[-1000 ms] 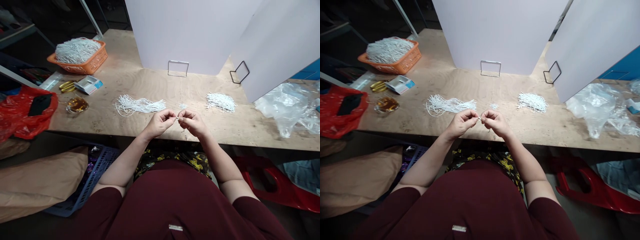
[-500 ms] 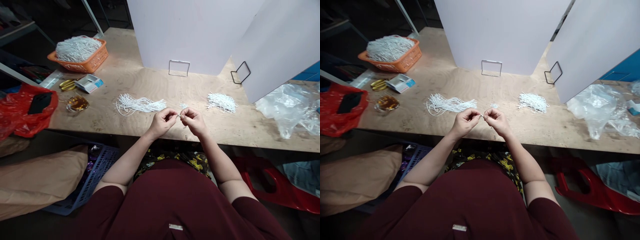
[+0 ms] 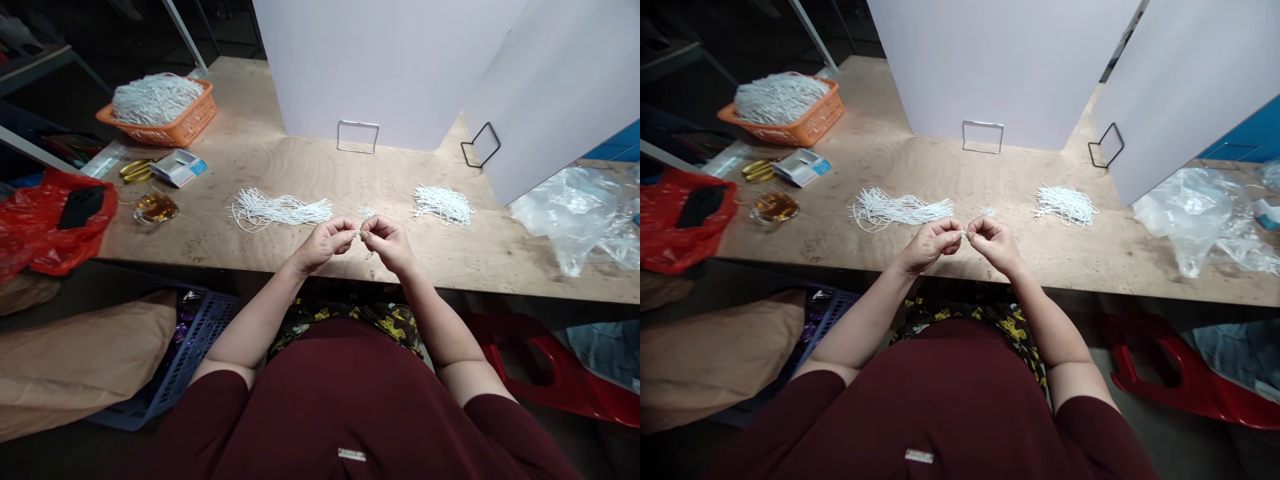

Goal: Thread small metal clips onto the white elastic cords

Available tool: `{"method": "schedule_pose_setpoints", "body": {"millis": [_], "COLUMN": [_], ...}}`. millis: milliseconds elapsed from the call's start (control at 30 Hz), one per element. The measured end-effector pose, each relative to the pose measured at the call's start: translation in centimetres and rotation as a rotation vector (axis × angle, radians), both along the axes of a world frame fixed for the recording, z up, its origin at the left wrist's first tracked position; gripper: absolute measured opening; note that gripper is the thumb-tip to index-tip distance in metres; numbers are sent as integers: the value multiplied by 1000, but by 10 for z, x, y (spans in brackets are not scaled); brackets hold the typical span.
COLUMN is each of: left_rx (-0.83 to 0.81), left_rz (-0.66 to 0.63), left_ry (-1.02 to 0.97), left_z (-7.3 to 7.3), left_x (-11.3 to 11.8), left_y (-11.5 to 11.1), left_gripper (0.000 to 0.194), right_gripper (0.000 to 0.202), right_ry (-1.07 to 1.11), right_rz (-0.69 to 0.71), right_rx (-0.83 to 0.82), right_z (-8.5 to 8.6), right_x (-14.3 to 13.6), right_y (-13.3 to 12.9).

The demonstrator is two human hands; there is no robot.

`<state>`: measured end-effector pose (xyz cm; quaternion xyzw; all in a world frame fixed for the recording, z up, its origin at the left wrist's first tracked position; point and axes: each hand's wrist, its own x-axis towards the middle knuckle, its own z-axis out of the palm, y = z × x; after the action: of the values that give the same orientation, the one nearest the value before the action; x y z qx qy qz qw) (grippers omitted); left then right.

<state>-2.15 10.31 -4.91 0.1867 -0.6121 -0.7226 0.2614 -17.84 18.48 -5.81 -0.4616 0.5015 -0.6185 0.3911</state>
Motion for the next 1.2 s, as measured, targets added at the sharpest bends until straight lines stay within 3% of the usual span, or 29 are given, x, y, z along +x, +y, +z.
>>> {"method": "schedule_pose_setpoints", "body": {"millis": [100,400,467,600,667,1200], "left_rx": [89,-3,-21,10,40,344], "left_rz": [6,164,169,86,60,-48], "left_ry": [-5,-24,-36,-40,-16,57], "left_z": [-2,1,1,1,0,-3], "left_x": [0,-3,-3,-4,-5,-10], "left_y": [-2,0,1,3,3,6], "left_gripper": [26,22,23,28,29,29], "right_gripper": [27,14,18,28,31,33], "right_ry": [-4,114,17,-387,-496,-543], "right_rz": [-34,-189,-127,189,280,280], "right_rx": [3,-60,-1,214,262,107], "right_z": [-4,-2,-1,-1,-2,-16], "right_x": [1,10,7,-3,-7,-5], "right_y": [-1,3,2,-2,-4,-8]}}
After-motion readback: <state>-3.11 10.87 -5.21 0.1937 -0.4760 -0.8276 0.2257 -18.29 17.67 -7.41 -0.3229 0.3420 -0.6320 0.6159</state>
